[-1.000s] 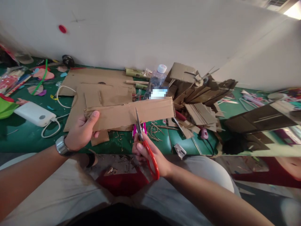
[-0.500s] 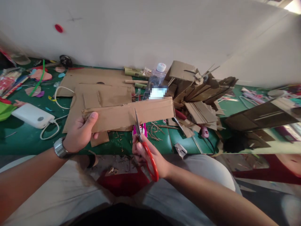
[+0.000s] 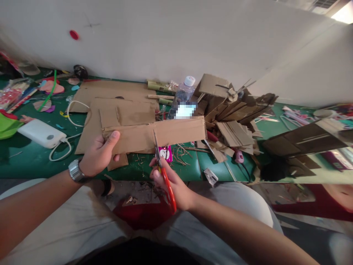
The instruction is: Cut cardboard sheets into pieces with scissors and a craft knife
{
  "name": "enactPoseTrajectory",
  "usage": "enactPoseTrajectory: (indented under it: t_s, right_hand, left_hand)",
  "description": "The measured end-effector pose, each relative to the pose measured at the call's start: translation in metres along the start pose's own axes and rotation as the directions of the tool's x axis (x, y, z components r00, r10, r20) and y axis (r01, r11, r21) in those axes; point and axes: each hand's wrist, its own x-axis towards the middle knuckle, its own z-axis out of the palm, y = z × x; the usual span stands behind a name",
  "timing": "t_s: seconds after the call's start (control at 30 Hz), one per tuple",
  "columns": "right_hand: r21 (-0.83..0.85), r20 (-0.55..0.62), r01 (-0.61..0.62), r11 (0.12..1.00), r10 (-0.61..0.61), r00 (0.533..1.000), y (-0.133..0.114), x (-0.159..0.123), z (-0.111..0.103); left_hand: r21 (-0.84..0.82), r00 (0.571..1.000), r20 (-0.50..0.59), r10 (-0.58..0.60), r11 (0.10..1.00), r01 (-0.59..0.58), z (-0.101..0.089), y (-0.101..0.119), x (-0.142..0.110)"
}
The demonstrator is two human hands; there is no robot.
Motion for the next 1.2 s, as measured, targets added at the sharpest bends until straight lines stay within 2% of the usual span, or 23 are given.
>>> enactPoseTrajectory:
  t_s: [0.13, 0.23, 0.33, 0.5, 0.6, 0.7, 0.9, 1.2]
  right_hand:
    - [0.067, -0.02, 0.025, 0.997, -0.024, 1.0, 0.002, 0.004, 0.005]
    - [0.107, -0.034, 0.092, 0.99, -0.088, 0.996, 0.002, 0.007, 0.011]
    - [0.106, -0.07, 0.158, 0.982, -0.151, 0.986, 0.003, 0.013, 0.015]
    - [0.054, -0.139, 0.149, 0.987, -0.141, 0.98, 0.012, 0.024, 0.02]
    - [0.104, -0.191, 0.175, 0.979, -0.153, 0.97, 0.019, 0.027, 0.021]
    - [0.129, -0.194, 0.17, 0.977, -0.143, 0.97, 0.022, 0.026, 0.019]
    - [0.086, -0.164, 0.202, 0.975, -0.186, 0.969, 0.023, 0.025, 0.017]
    - [0.08, -0.17, 0.236, 0.968, -0.22, 0.961, 0.026, 0.024, 0.016]
  left_hand:
    - [-0.021, 1.0, 0.011, -0.013, 1.0, 0.013, 0.001, 0.004, 0.001]
    - [-0.037, 1.0, 0.007, -0.003, 0.999, 0.003, -0.002, 0.008, 0.005]
    - [0.008, 0.998, -0.064, -0.002, 1.0, 0.002, -0.013, 0.013, 0.013]
    - [0.112, 0.983, -0.177, 0.047, 0.993, -0.027, -0.033, 0.013, 0.027]
    - [0.165, 0.967, -0.249, 0.056, 0.986, -0.014, -0.034, 0.012, 0.029]
    - [0.215, 0.951, -0.306, 0.045, 0.976, 0.023, -0.029, 0.014, 0.026]
    - [0.343, 0.97, -0.234, 0.073, 0.939, 0.012, -0.029, 0.013, 0.023]
    - [0.356, 0.979, -0.194, 0.069, 0.935, 0.005, -0.033, 0.005, 0.027]
